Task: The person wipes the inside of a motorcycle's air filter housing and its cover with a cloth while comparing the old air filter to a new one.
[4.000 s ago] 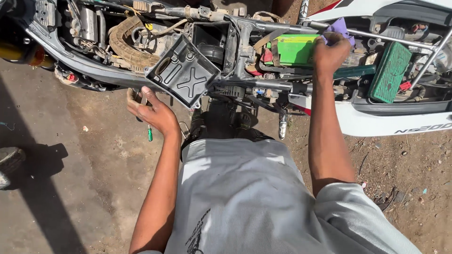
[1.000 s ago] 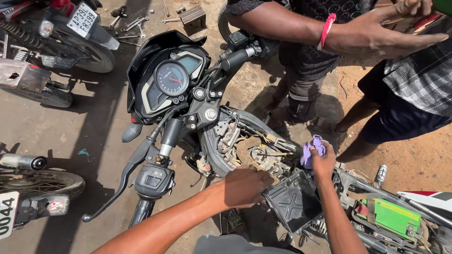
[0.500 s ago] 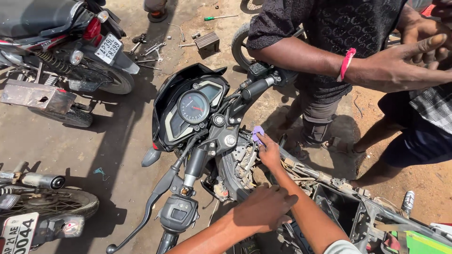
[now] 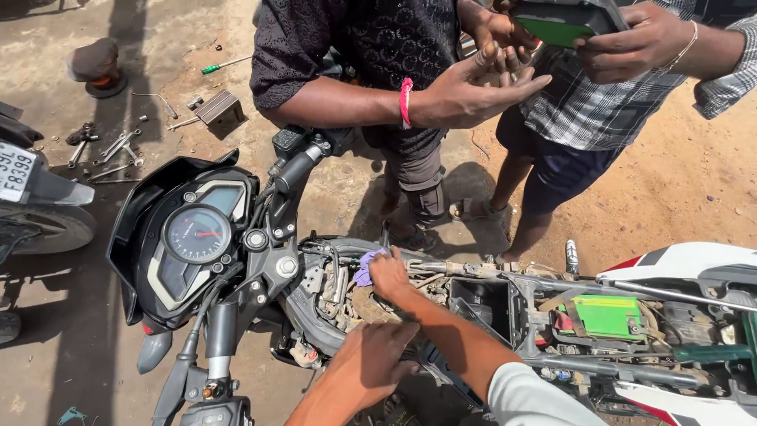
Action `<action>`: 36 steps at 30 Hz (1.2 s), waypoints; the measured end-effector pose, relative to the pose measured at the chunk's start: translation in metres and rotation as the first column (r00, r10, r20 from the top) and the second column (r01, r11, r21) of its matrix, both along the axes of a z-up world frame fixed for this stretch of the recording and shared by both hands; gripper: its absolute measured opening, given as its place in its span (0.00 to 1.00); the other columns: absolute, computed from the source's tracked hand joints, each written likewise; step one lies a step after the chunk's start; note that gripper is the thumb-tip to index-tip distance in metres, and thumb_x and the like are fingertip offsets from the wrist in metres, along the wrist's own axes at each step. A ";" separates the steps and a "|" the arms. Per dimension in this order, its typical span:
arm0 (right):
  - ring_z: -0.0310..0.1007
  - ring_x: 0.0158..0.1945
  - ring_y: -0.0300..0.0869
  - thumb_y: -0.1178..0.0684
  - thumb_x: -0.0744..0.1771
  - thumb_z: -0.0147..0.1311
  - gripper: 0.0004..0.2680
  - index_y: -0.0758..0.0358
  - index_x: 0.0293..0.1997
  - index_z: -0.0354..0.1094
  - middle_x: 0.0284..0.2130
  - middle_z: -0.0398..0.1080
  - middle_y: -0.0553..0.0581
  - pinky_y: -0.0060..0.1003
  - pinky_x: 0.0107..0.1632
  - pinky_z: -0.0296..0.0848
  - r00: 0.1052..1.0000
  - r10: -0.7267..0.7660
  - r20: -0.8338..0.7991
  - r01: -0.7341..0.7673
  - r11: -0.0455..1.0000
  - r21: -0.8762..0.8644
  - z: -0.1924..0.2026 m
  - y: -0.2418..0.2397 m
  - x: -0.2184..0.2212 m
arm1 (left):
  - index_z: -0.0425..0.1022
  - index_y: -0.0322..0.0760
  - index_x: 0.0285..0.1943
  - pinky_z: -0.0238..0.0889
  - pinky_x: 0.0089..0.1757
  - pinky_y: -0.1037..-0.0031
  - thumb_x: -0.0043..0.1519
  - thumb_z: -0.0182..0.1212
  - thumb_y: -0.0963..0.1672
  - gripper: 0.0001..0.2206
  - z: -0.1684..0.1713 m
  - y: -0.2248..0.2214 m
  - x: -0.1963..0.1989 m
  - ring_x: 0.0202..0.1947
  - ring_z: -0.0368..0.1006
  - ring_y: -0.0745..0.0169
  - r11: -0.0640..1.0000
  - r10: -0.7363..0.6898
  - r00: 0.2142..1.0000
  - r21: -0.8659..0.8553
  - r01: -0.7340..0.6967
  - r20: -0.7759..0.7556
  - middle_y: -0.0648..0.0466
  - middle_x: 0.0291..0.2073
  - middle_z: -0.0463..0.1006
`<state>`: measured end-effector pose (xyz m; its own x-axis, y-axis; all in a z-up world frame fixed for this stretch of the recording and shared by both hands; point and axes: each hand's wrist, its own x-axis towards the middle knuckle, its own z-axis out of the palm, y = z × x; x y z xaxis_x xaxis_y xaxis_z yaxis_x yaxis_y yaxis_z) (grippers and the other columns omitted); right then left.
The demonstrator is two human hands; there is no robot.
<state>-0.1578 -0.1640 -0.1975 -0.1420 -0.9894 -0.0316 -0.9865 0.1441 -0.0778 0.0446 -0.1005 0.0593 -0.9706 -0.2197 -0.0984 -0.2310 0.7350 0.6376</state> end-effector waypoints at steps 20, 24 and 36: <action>0.70 0.28 0.35 0.55 0.67 0.57 0.07 0.62 0.47 0.74 0.33 0.75 0.52 0.32 0.30 0.68 -0.587 0.274 0.762 0.598 0.781 0.180 0.022 0.067 -0.052 | 0.55 0.46 0.76 0.69 0.50 0.53 0.56 0.67 0.52 0.38 -0.022 -0.040 -0.019 0.57 0.71 0.32 0.929 0.351 0.936 -0.135 -0.344 0.026 0.42 0.70 0.60; 0.78 0.42 0.44 0.39 0.65 0.55 0.18 0.65 0.49 0.70 0.39 0.76 0.56 0.41 0.46 0.78 -0.802 0.223 0.554 0.480 0.793 0.376 0.112 0.108 -0.022 | 0.64 0.47 0.71 0.70 0.49 0.54 0.59 0.63 0.54 0.31 -0.001 -0.020 -0.002 0.50 0.77 0.39 0.960 0.268 0.939 -0.145 -0.241 0.215 0.48 0.54 0.79; 0.78 0.36 0.37 0.61 0.64 0.62 0.10 0.68 0.48 0.73 0.37 0.77 0.54 0.33 0.41 0.78 -0.520 0.139 0.843 0.368 0.927 0.074 0.081 0.063 0.007 | 0.74 0.31 0.55 0.70 0.45 0.51 0.56 0.69 0.51 0.24 -0.072 -0.026 -0.001 0.47 0.76 0.35 0.938 0.142 0.983 -0.334 -0.095 0.117 0.38 0.45 0.79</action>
<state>-0.1505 -0.1011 -0.1161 -0.2663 -0.9476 -0.1762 0.6263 -0.0312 -0.7790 0.0433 -0.1263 -0.0124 -0.9178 -0.3746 -0.1318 -0.3970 0.8588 0.3239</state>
